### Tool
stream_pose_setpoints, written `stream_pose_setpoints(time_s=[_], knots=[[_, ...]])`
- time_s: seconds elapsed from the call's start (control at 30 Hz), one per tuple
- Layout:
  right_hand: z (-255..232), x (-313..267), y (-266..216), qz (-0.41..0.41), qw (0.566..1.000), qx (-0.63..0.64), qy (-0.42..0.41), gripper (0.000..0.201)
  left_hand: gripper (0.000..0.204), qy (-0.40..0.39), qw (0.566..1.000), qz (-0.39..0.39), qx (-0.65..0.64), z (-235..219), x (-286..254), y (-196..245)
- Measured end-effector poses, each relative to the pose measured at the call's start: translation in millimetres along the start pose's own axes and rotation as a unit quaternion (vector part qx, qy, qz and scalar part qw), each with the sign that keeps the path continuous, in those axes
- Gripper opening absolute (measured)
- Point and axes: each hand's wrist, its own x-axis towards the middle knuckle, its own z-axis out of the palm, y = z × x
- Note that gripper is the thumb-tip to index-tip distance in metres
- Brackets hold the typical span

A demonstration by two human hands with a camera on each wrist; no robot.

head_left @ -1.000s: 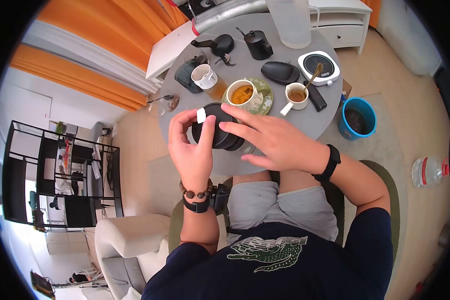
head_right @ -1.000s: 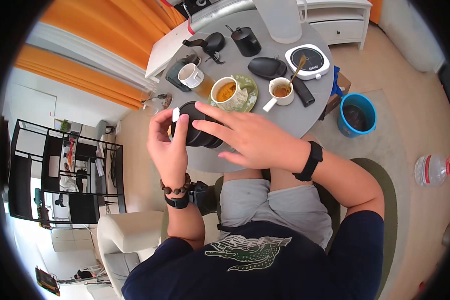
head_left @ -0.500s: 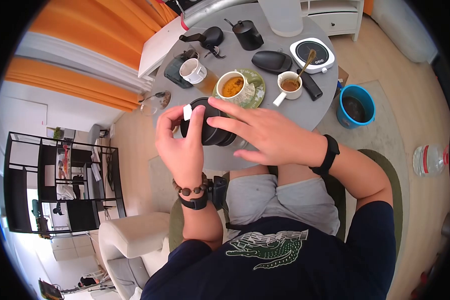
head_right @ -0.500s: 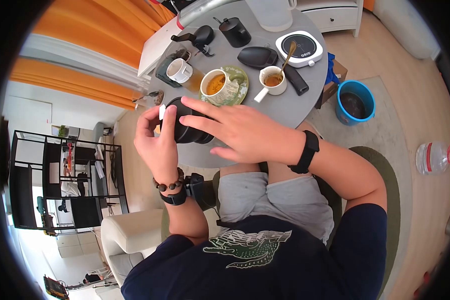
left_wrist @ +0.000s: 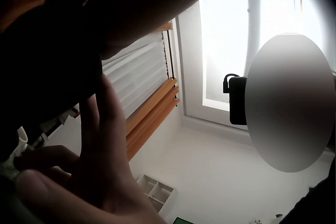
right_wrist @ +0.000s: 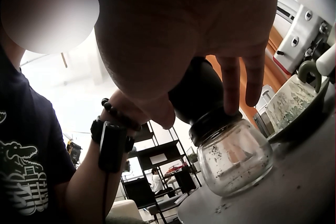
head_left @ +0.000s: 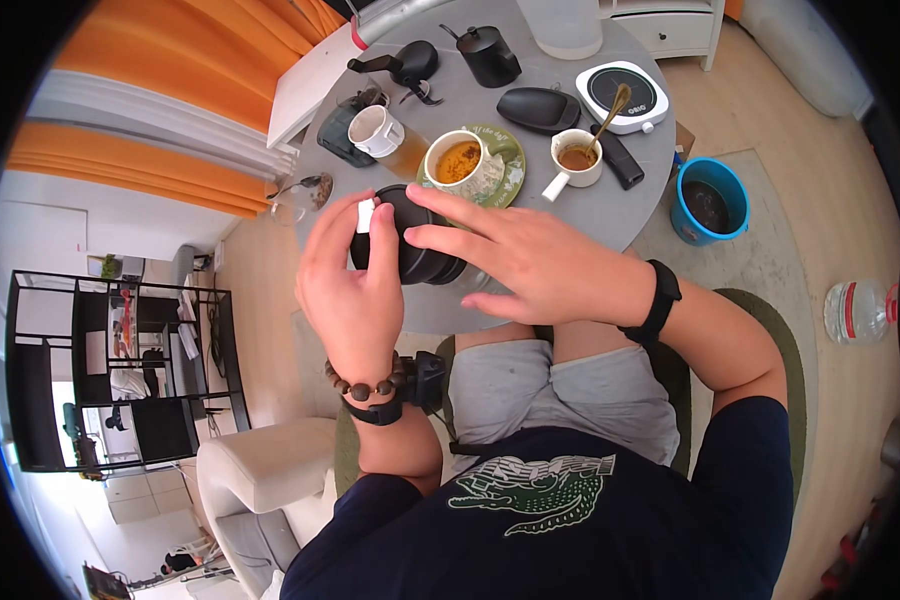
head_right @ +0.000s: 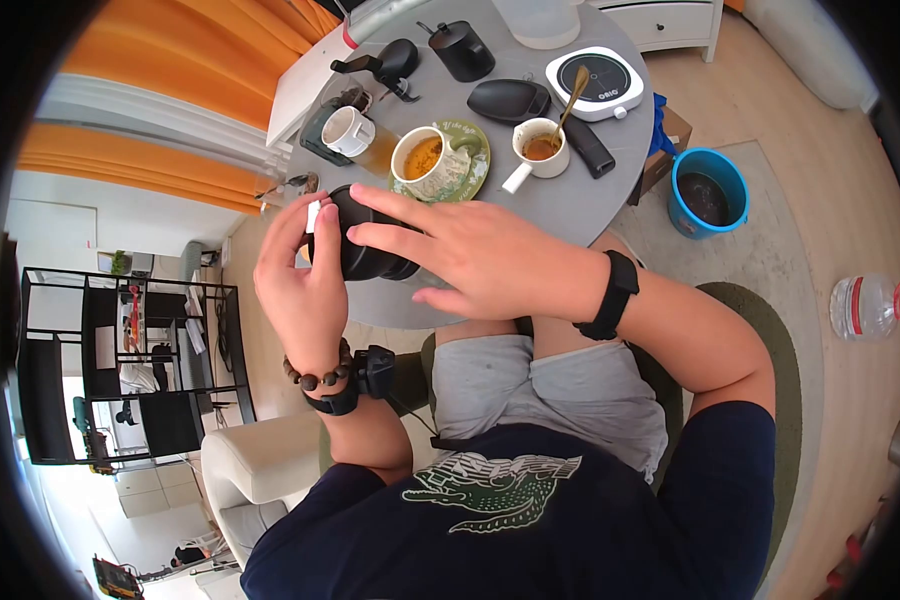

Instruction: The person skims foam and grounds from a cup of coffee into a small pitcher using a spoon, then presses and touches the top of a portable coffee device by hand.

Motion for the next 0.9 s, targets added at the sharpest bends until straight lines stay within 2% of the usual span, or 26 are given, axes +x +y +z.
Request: stream_pose_setpoints(time_s=[0.1, 0.33, 0.4, 0.63, 0.7, 0.9], knots=[[-3.3, 2.4, 0.5, 0.015, 1.0, 0.006, -0.016, 0.087, 0.021, -0.025, 0.999, -0.044, -0.012, -1.7, 3.9, 2.5], [-6.5, 2.0, 0.7, 0.023, 0.999, 0.012, -0.022, 0.085, 0.021, -0.102, 0.988, -0.037, -0.109, -11.9, 13.5, -14.4], [-7.0, 1.8, 0.2, 0.026, 0.999, 0.013, -0.026, 0.084, 0.021, -0.133, 0.986, 0.024, -0.095, -14.9, 17.5, -21.3], [-6.2, 0.2, -1.2, 0.025, 0.999, 0.008, -0.022, 0.083, 0.021, -0.153, 0.979, 0.045, -0.125, -16.8, 22.2, -27.6], [-6.2, -0.5, -2.3, 0.023, 0.999, 0.007, -0.022, 0.083, 0.021, -0.158, 0.977, 0.071, -0.121, -18.0, 22.5, -27.7], [-4.1, -0.6, -4.6, 0.019, 0.999, 0.013, -0.022, 0.085, 0.019, -0.153, 0.969, 0.069, -0.18, -14.1, 19.1, -34.8]])
